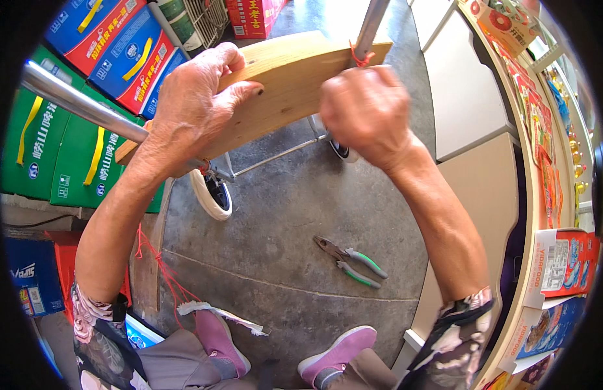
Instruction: The person assembles a small wooden cart by attaching a wooden board to metal poles using red string. They use pliers to tighten the string and secure the board to the frame, then test the connection by lifting and adjusting the cart.
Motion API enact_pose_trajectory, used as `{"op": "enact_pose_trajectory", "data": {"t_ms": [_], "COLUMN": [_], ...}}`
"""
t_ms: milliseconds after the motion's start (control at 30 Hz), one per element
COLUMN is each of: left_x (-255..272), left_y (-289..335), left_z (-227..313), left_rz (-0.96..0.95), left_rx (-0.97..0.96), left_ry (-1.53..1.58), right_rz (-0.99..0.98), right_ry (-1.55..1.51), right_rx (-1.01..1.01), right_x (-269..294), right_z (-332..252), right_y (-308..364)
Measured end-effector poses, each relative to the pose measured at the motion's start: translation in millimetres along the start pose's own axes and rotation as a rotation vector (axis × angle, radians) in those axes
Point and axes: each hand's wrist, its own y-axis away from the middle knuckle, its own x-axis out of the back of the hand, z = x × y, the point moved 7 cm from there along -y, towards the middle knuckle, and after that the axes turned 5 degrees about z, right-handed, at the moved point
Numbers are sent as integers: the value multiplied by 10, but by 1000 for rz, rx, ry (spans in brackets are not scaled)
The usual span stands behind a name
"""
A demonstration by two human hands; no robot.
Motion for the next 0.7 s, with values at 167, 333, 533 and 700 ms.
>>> {"op": "enact_pose_trajectory", "data": {"t_ms": [167,333,533,700], "left_x": [19,15,52,74], "left_y": [-1,24,-7,4], "left_z": [7,-28,17,44], "left_rz": [-10,15,45,24], "left_rx": [9,-28,-96,-37], "left_ry": [1,7,6,30], "right_rz": [291,346,252,261], "right_ry": [-166,-464,-416,-413], "right_rx": [-963,-1453,-1478,-1505], "right_x": [262,98,20,-11], "right_z": [482,252,311,312], "right_y": [212,561,484,387]}}
